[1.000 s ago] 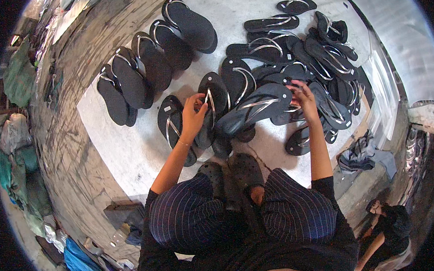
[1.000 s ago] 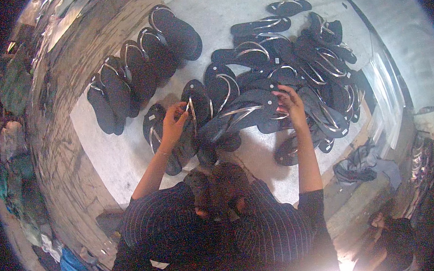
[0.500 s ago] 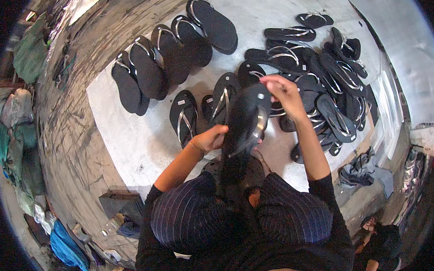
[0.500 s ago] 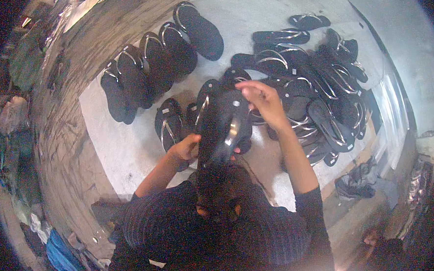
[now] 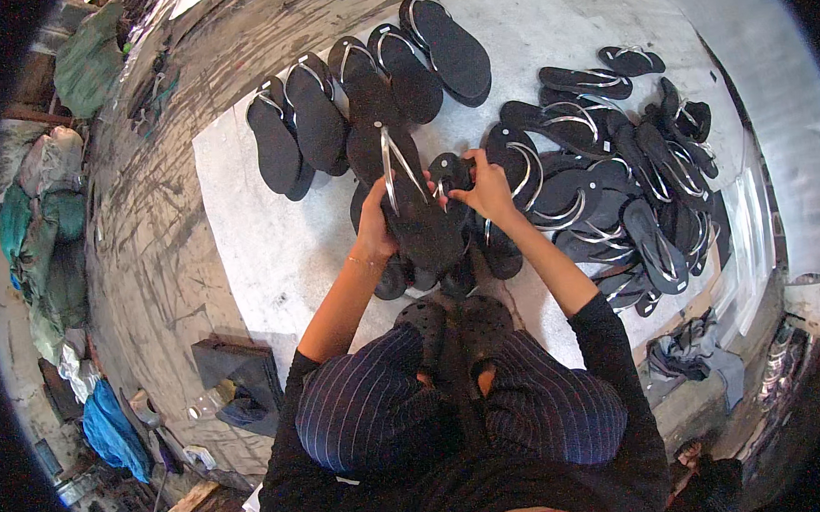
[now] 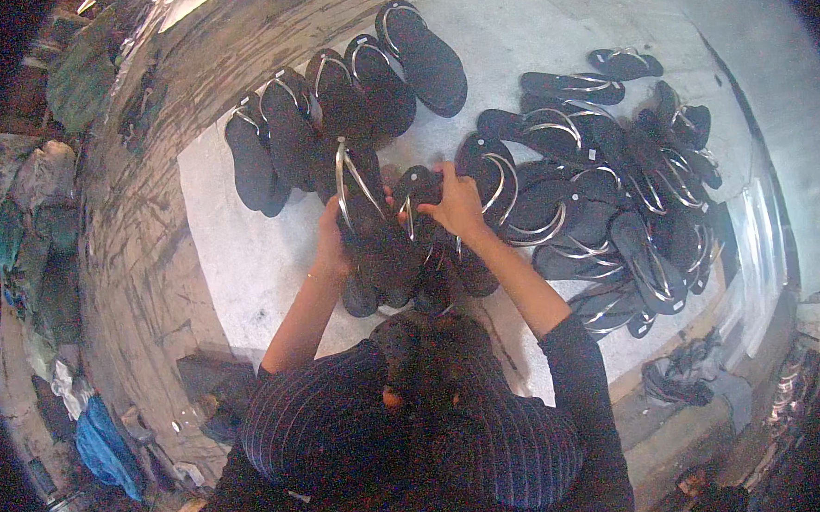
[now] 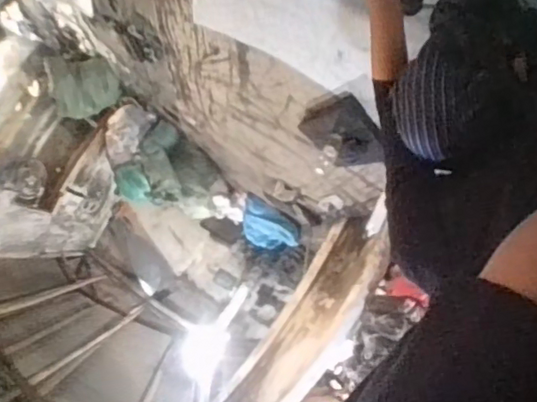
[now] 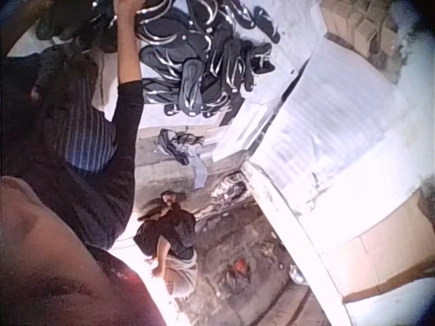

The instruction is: The person sits on the floor and wipes a black flip-flop with a cloth. They then pick up pairs of flip-flops from a pile and arrange them in neat rows on the floor.

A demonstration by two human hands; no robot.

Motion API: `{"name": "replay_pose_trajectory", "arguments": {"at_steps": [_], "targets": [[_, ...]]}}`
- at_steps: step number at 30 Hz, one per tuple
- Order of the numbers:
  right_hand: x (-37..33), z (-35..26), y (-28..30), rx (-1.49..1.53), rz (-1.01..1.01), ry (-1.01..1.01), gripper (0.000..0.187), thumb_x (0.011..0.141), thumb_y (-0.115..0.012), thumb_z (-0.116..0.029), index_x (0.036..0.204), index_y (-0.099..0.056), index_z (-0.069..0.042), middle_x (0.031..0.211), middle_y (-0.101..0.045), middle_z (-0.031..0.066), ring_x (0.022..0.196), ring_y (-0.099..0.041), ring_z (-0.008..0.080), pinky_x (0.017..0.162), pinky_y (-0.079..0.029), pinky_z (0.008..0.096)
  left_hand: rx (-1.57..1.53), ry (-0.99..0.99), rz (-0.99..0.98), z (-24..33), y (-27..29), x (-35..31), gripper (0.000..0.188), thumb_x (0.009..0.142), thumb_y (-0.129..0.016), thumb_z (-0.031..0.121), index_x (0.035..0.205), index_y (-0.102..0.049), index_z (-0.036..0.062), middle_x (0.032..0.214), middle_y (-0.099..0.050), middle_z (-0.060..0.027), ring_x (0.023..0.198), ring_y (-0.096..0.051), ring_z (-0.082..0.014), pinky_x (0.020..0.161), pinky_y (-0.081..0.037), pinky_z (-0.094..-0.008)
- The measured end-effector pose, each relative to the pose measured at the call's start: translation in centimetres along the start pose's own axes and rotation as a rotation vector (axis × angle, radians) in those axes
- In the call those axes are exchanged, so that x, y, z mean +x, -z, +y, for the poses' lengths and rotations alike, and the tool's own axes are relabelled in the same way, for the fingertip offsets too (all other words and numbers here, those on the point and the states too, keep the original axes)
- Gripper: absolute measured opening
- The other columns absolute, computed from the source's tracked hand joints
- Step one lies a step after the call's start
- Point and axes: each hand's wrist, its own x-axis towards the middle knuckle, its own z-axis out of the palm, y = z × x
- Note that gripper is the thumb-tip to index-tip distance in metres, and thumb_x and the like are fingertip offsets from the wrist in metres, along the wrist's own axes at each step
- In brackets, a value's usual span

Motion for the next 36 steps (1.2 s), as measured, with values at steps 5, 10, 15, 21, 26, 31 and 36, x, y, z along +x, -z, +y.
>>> {"name": "replay_pose_trajectory", "arguments": {"at_steps": [5,10,15,21,26,31,36], "targets": [[-1.5,0.9,1.5,0.451,0.026,-0.054,0.054,0.068,-0.08,-0.025,0.112,-0.06,-0.002,0.091,-0.067,0.0128,0.082,-0.064,0.0198,0.072,-0.048,0.0317,-0.11,-0.054,0.027,0.3,0.5,1.9,0.06,0.091,-0.042,0.05,0.114,-0.05,-0.0046,0.099,-0.06,-0.017,0.094,-0.059,-0.0322,0.088,-0.048,-0.045],[-6.6,-4.8,14.9,0.722,0.464,-0.132,0.024,0.083,-0.068,-0.021,0.097,-0.066,-0.002,0.09,-0.067,0.0062,0.073,-0.06,0.012,0.067,-0.047,0.026,-0.053,-0.202,0.079,2.1,1.6,1.2,0.061,0.092,-0.039,0.054,0.112,-0.051,-0.0031,0.1,-0.06,-0.017,0.095,-0.059,-0.0332,0.089,-0.048,-0.0463],[-8.0,-8.6,15.0,0.717,0.726,0.087,0.025,0.085,-0.066,-0.012,0.106,-0.061,0.0,0.096,-0.063,0.0032,0.088,-0.054,0.0106,0.081,-0.041,0.0246,-0.061,-0.189,0.142,1.2,0.1,2.2,0.061,0.091,-0.039,0.055,0.109,-0.051,-0.0019,0.099,-0.06,-0.0158,0.095,-0.059,-0.0334,0.089,-0.047,-0.0468],[-10.2,-8.8,13.2,0.813,0.982,0.065,0.02,0.088,-0.059,-0.005,0.107,-0.059,0.0,0.101,-0.062,0.006,0.09,-0.056,0.013,0.082,-0.043,0.0272,0.022,-0.179,0.188,0.8,0.3,3.0,0.049,0.091,-0.048,0.049,0.108,-0.055,0.0033,0.101,-0.061,-0.0122,0.095,-0.06,-0.0266,0.089,-0.047,-0.0432],[-10.1,-8.3,9.5,0.651,0.805,0.256,0.034,0.084,-0.061,0.003,0.117,-0.05,0.004,0.113,-0.059,0.0108,0.101,-0.057,0.0163,0.09,-0.043,0.029,0.057,-0.075,0.171,0.1,0.4,3.4,0.056,0.089,-0.047,0.056,0.119,-0.054,0.0092,0.115,-0.06,-0.0086,0.107,-0.056,-0.0261,0.095,-0.044,-0.0422],[-9.9,-7.8,9.1,0.425,0.441,0.515,0.04,0.066,-0.072,0.005,0.102,-0.057,-0.004,0.102,-0.067,0.0139,0.098,-0.064,0.025,0.087,-0.049,0.0355,-0.038,-0.151,0.091,0.3,2.0,3.3,0.077,0.08,-0.041,0.074,0.122,-0.052,0.0102,0.12,-0.056,-0.0092,0.11,-0.053,-0.028,0.099,-0.04,-0.045],[-8.8,-8.7,8.9,0.217,0.246,0.686,0.03,0.067,-0.069,-0.001,0.095,-0.059,-0.005,0.108,-0.065,0.0114,0.101,-0.063,0.0284,0.092,-0.047,0.0406,0.044,-0.162,0.146,-0.4,-1.5,2.5,0.083,0.078,-0.042,0.076,0.125,-0.047,0.0082,0.122,-0.054,-0.0125,0.111,-0.053,-0.0274,0.098,-0.041,-0.0433]]}}
